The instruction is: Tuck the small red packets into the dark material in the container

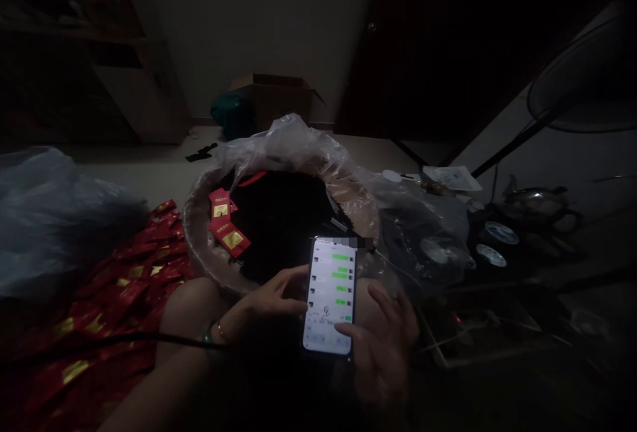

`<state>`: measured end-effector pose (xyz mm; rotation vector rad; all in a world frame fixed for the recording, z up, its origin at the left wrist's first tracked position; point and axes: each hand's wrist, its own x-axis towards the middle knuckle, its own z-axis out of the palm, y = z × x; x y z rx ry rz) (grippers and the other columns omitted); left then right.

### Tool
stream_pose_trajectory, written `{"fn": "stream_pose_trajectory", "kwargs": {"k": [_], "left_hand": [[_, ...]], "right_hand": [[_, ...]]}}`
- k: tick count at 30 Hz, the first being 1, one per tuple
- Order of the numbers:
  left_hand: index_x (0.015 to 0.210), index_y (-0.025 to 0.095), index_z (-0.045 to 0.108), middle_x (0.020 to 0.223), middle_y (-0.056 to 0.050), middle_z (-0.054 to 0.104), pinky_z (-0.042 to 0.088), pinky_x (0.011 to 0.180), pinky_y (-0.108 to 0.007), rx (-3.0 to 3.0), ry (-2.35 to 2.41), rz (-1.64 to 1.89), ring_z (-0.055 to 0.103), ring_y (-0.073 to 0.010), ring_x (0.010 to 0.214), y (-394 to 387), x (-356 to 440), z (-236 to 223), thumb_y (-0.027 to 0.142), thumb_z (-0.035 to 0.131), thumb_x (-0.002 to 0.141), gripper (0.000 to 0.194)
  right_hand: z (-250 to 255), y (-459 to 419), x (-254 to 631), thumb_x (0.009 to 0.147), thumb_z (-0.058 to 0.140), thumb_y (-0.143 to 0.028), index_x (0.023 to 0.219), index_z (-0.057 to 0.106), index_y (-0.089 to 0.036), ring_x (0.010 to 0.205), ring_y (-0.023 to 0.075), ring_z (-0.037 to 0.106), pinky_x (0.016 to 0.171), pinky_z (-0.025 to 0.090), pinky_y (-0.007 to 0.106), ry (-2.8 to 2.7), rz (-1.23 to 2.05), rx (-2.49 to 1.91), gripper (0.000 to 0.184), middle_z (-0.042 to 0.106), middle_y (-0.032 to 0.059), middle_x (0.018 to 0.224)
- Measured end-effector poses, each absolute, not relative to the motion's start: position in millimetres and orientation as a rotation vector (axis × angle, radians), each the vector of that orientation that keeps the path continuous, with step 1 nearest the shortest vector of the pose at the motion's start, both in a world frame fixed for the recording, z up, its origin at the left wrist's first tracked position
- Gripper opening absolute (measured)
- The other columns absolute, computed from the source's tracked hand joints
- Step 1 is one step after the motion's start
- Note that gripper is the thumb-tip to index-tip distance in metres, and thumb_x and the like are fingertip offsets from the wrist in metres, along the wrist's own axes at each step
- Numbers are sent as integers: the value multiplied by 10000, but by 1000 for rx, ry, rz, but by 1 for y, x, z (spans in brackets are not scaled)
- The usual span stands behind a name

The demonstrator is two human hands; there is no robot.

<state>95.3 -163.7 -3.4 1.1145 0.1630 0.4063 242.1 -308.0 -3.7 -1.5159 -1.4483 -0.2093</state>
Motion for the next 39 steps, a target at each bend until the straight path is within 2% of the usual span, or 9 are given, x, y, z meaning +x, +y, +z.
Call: {"fn": "stream_pose_trajectory", "kwargs": {"k": [6, 12, 14, 21, 28, 35, 39], "left_hand": [[1264, 150, 560, 1172, -162, 651, 465, 922, -428, 1099, 154, 414, 605, -316, 1089, -164, 96, -2, 310, 764, 699, 622], [1256, 146, 568, 1172, -163, 654, 467, 925, -426, 1114, 151, 412, 609, -311, 1084, -164, 95, -2, 313, 762, 702, 610], [1263, 149, 561, 1178, -162, 651, 474, 916, -417, 1108, 149, 416, 608, -309, 1088, -164, 95, -2, 312, 758, 707, 612], [1261, 152, 560, 1162, -160, 659, 479, 906, -418, 1120, 160, 415, 622, -309, 1064, -164, 95, -3, 314, 763, 705, 614], [1251, 150, 565, 1176, -169, 651, 489, 887, -413, 1120, 165, 400, 618, -322, 1074, -164, 96, 0, 313, 762, 706, 603], [1253, 142, 563, 1181, -176, 649, 484, 894, -417, 1114, 163, 408, 620, -323, 1072, -164, 96, 1, 321, 770, 697, 619], [1245, 134, 566, 1158, -172, 661, 486, 892, -409, 1115, 165, 423, 621, -320, 1074, -165, 96, -1, 314, 760, 703, 603]], "right_hand": [[0, -307, 241, 919, 408, -208, 784, 757, -181, 1369, 382, 235, 1103, 167, 651, -1473, -180, -1551, 376, 402, 60, 1425], [-1, -305, 242, 919, 421, -234, 968, 743, -249, 1386, 390, 199, 1043, 283, 664, -1576, -223, -1622, 327, 328, 27, 1485], [-2, -305, 243, 920, 423, -251, 1014, 732, -262, 1386, 396, 192, 1037, 284, 676, -1602, -229, -1648, 323, 318, 28, 1491], [2, -305, 242, 905, 443, -219, 910, 757, -256, 1380, 405, 212, 1064, 232, 682, -1600, -200, -1630, 316, 327, 8, 1484], [0, -305, 244, 910, 435, -195, 846, 759, -207, 1387, 401, 202, 1092, 174, 669, -1514, -221, -1590, 330, 347, 39, 1479], [1, -307, 245, 889, 457, -183, 856, 757, -229, 1391, 393, 186, 1078, 189, 673, -1602, -208, -1582, 305, 330, 10, 1485], [1, -307, 246, 888, 451, -174, 814, 755, -213, 1385, 394, 205, 1074, 183, 675, -1591, -190, -1536, 315, 359, 23, 1469]]}}
